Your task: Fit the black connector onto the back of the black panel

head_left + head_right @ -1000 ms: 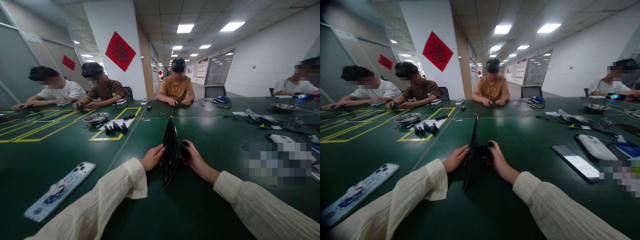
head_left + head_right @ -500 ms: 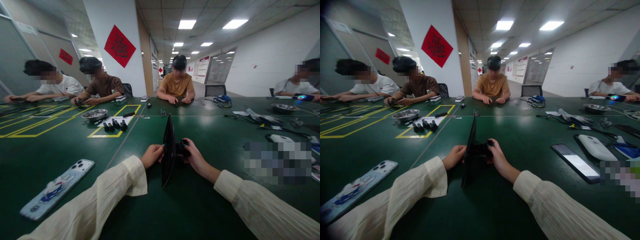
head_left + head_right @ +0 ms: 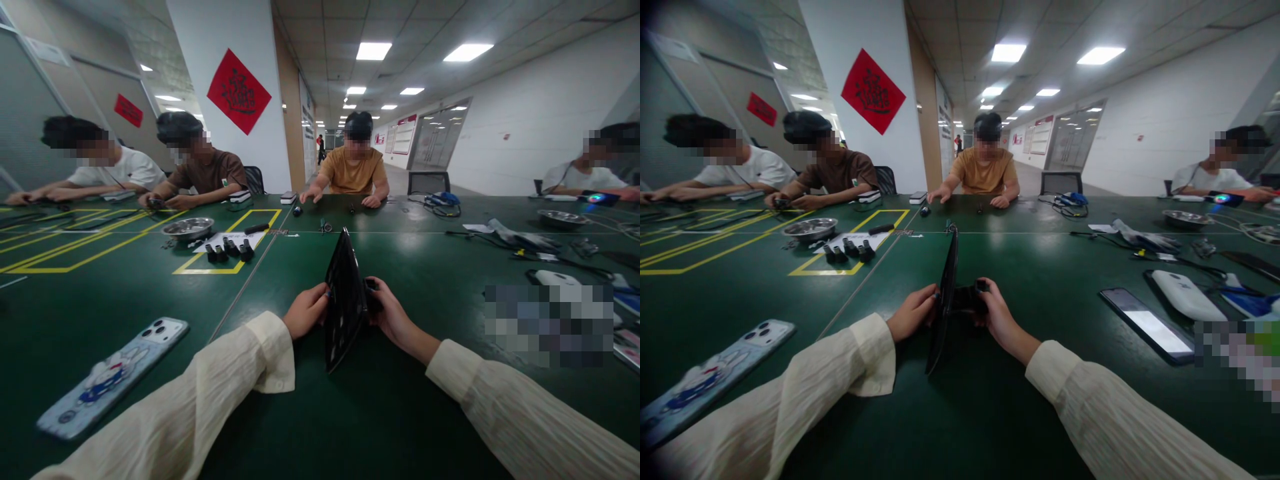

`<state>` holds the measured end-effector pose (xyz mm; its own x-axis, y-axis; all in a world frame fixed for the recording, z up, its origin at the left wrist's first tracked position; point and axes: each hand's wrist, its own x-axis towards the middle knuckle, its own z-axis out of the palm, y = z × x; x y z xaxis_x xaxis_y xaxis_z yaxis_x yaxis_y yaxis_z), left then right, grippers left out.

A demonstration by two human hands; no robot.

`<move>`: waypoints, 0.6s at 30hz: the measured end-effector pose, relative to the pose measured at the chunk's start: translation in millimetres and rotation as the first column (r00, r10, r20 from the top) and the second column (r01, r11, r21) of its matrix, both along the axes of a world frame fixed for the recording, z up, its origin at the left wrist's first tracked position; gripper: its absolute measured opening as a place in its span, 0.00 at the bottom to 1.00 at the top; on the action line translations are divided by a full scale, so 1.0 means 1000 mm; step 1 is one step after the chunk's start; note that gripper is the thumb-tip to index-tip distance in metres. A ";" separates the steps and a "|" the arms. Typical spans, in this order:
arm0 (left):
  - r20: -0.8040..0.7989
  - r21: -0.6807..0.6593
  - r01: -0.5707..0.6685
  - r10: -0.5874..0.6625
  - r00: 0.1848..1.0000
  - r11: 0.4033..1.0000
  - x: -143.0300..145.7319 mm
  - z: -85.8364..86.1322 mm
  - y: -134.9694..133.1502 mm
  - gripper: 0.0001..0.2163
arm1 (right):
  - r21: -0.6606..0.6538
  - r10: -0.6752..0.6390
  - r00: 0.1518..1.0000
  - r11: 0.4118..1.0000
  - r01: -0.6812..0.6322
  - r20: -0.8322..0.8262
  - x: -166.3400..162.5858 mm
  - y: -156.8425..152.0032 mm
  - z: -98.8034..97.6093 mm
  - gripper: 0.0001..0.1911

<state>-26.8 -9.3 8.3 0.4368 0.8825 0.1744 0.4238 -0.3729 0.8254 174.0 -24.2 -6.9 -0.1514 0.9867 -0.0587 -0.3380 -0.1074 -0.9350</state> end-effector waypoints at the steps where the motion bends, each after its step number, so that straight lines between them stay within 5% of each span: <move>1: -0.019 0.014 -0.001 0.001 1.000 1.000 0.000 0.000 0.000 0.11 | -0.001 0.002 1.000 1.000 -0.002 -0.001 0.000 0.000 0.000 0.19; 10: -0.207 0.170 -0.012 0.048 0.977 0.985 -0.001 0.002 -0.001 0.15 | -0.002 -0.007 1.000 1.000 0.007 -0.026 0.000 0.003 -0.002 0.19; 18: -0.278 0.137 -0.026 0.063 0.958 0.990 0.002 0.007 -0.005 0.20 | -0.018 -0.025 0.999 1.000 0.024 -0.024 0.000 0.000 0.000 0.19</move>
<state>-24.6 -14.4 15.2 0.4456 0.8798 0.1655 0.6502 -0.4451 0.6157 174.1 -23.9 -7.2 -0.1290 0.9890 -0.0726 -0.3635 -0.1153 -0.9244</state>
